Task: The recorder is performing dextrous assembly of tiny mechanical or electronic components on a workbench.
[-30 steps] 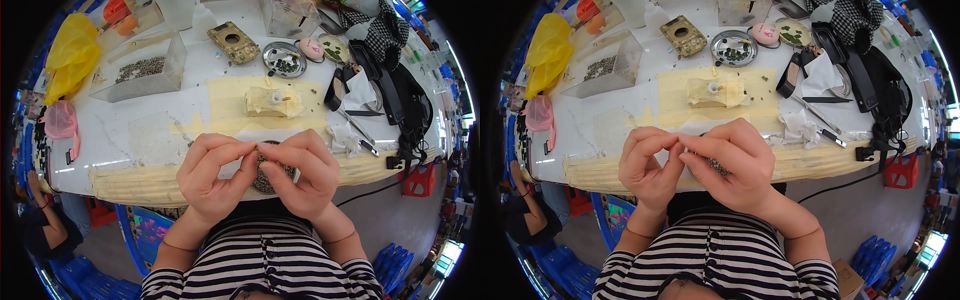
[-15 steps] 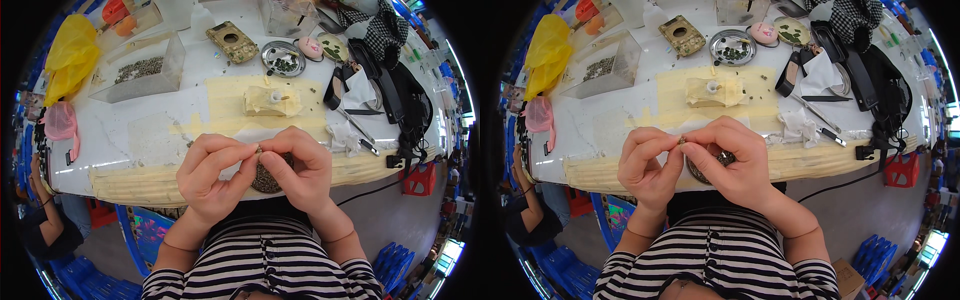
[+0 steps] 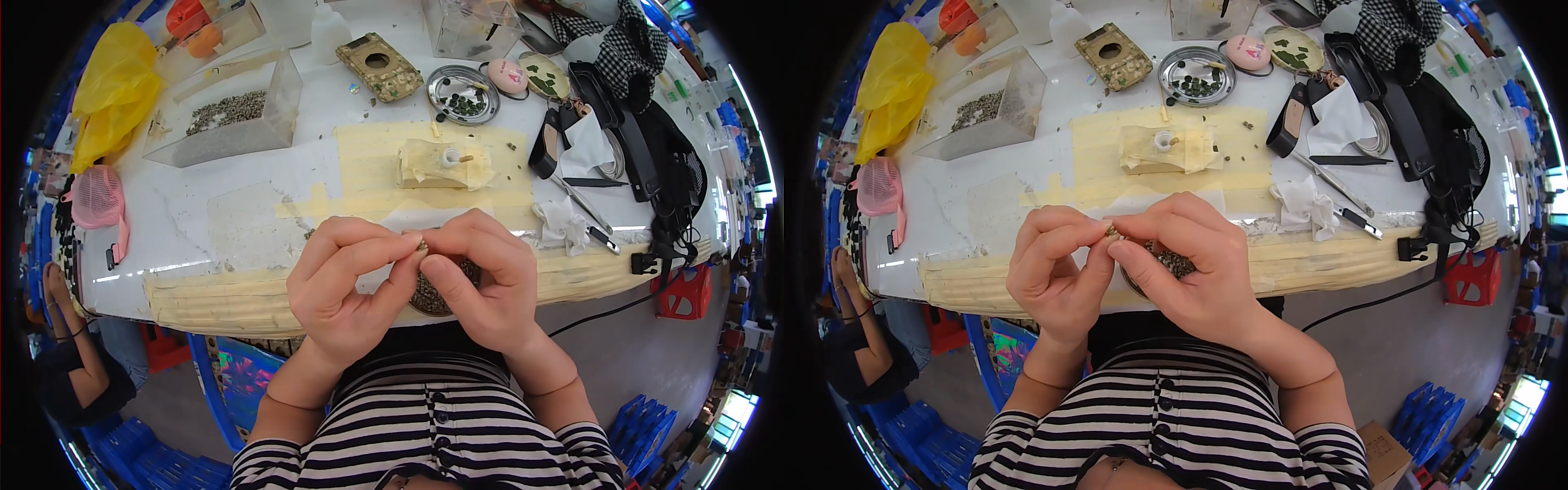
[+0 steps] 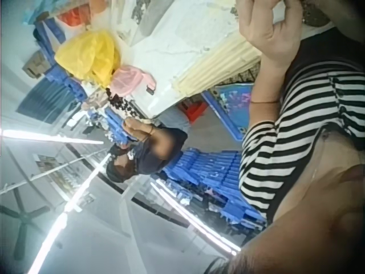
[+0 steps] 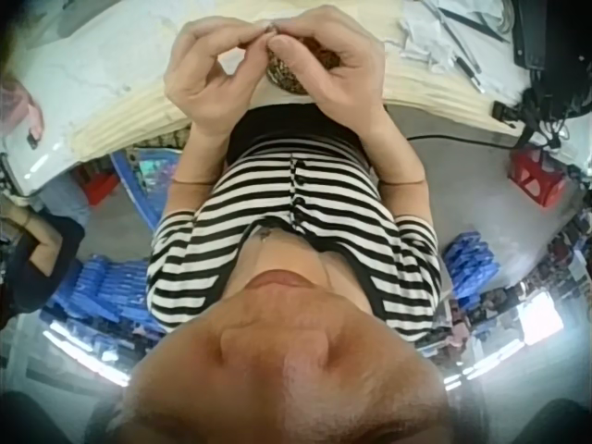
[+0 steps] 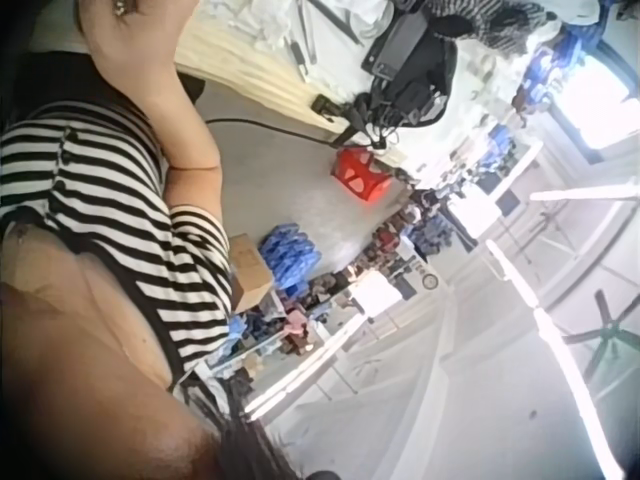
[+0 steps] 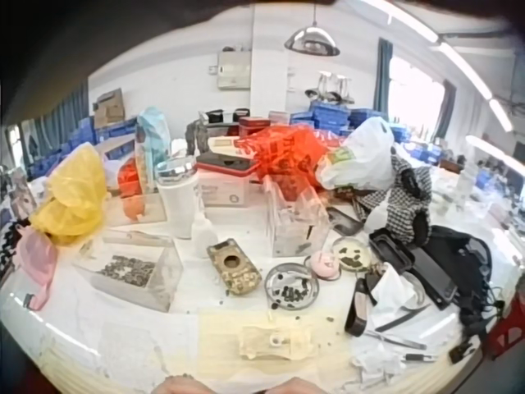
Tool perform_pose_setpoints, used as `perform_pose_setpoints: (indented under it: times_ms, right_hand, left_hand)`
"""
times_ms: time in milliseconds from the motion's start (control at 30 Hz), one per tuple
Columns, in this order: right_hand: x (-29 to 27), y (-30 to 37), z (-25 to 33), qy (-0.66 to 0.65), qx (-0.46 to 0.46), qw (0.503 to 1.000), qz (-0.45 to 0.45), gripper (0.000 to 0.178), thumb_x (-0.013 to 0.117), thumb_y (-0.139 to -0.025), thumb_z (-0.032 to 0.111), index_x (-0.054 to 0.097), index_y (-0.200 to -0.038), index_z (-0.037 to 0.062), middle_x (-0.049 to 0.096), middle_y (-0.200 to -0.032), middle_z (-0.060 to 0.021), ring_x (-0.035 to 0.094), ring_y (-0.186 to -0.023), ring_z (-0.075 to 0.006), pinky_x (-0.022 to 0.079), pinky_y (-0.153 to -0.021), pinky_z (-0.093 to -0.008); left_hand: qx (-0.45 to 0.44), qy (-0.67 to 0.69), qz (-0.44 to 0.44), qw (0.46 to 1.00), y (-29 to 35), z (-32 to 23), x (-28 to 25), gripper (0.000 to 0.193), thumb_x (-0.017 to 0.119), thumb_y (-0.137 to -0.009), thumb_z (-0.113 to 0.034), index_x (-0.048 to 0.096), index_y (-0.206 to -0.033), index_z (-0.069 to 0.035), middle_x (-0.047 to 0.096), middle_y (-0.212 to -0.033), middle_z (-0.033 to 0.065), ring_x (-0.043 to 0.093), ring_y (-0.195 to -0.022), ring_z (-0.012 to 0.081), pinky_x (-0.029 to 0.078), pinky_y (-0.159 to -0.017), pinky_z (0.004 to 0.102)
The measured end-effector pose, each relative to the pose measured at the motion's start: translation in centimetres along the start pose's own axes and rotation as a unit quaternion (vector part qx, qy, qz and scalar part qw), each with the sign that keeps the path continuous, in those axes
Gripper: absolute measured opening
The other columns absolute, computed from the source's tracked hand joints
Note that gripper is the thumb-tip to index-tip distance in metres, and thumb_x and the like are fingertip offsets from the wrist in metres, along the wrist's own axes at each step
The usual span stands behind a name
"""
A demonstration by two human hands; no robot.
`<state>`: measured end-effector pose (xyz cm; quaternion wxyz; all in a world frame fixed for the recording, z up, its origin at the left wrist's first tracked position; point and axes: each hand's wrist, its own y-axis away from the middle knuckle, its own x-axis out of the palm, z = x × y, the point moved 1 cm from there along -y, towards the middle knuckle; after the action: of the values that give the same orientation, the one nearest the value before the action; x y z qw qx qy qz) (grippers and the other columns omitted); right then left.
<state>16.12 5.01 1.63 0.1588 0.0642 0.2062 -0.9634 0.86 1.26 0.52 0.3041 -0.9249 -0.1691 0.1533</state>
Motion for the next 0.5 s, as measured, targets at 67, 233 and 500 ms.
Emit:
perform_pose_setpoints:
  times_ms: [67, 233, 500]
  right_hand:
    - [0.1, 0.0, 0.0, -0.028, 0.021, 0.999, -0.003, 0.025, 0.077, -0.071, 0.002, 0.073, -0.096, 0.0033, 0.061, -0.076, -0.0062, 0.057, -0.065, -0.0189, 0.044, -0.055, -0.0274]
    - [-0.3, -0.1, 0.6, 0.116, -0.139, 0.983, -0.03, 0.027, 0.079, -0.069, 0.003, 0.073, -0.095, 0.0047, 0.061, -0.075, -0.0043, 0.054, -0.063, -0.0173, 0.042, -0.054, -0.0272]
    - [0.0, 0.0, 0.1, 0.152, -0.12, 0.981, -0.032, 0.028, 0.078, -0.071, 0.004, 0.073, -0.098, 0.0042, 0.062, -0.077, -0.0049, 0.055, -0.063, -0.0178, 0.043, -0.055, -0.0276]
  left_hand:
    - [0.009, -0.008, 0.0, 1.0, 0.0, 0.0, -0.1, 0.024, 0.077, -0.07, 0.007, 0.071, -0.091, -0.002, 0.065, -0.085, 0.0077, 0.062, -0.072, 0.0176, 0.049, -0.063, 0.0257]
    - [0.008, -0.026, -0.002, 1.0, 0.0, 0.1, 0.0, 0.025, 0.077, -0.069, 0.008, 0.071, -0.092, -0.001, 0.065, -0.084, 0.0079, 0.062, -0.072, 0.0179, 0.049, -0.062, 0.026]
    - [-0.009, -0.009, -0.008, 1.0, 0.1, 0.0, 0.1, 0.024, 0.077, -0.07, 0.007, 0.071, -0.091, -0.001, 0.065, -0.084, 0.0081, 0.062, -0.072, 0.0177, 0.049, -0.062, 0.0259]
